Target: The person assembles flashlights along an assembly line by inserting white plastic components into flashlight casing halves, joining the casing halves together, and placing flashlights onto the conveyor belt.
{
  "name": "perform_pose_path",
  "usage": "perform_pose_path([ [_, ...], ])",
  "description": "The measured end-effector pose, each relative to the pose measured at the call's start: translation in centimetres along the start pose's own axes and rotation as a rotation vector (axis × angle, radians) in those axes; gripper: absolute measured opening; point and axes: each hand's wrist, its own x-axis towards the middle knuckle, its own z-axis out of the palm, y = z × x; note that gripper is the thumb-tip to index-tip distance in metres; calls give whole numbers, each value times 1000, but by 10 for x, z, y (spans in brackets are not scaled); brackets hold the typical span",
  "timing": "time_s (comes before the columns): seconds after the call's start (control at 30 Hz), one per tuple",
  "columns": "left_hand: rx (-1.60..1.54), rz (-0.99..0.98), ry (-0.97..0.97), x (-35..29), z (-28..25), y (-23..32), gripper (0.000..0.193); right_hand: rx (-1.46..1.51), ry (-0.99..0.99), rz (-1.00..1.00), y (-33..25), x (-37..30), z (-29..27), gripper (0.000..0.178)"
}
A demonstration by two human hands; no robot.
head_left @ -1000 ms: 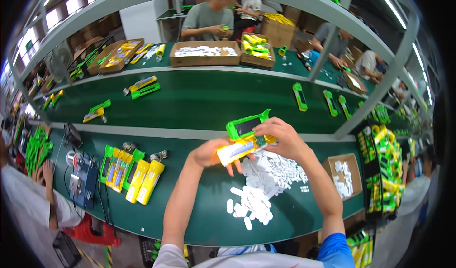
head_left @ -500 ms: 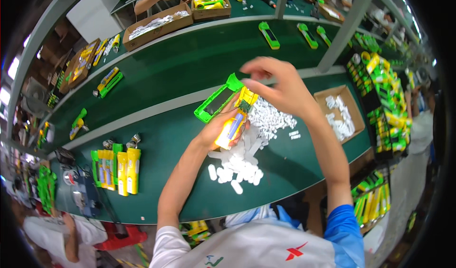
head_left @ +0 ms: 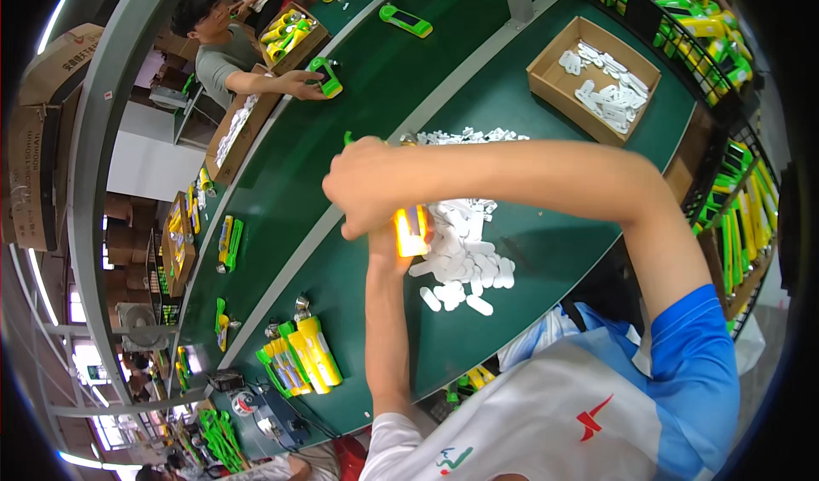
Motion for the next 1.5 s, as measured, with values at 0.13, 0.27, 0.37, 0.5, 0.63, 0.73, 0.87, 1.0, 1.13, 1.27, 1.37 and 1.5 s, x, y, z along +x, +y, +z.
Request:
perform_pose_path([
  [0.13,-178,216,80,0,11,3,38,1103,478,-99,32,-53,56,35],
  [0.27,-308,300,62,1,24,11,41,1636,825,60,30,-92,126,37],
  [0.37,-215,287,159,-5,29,8,39,1389,901,271,37,-119,156,30],
  [0.5,-116,176,197,0,25,-4,35,944,565,495,41,-143,158,16],
  [0.63,-60,141,257,7,23,-10,30,230,661,184,54,-131,184,14],
  [0.73,-75,133,279,5,30,-10,23,185,617,122,62,-129,184,9],
  [0.87,-45,174,289,5,28,-10,26,166,586,17,71,-126,187,8],
  [1.0,-53,206,342,6,27,-13,39,785,851,232,61,-131,161,11],
  [1.13,-57,232,333,8,21,-18,50,1243,908,268,35,-108,129,18],
  [1.27,79,294,379,1,41,-16,52,1436,887,228,18,-71,121,19],
  [1.37,128,452,440,4,45,-25,48,1420,871,218,11,-59,124,21],
  [1.5,317,483,405,-8,56,-12,50,1462,883,195,7,-58,124,18],
])
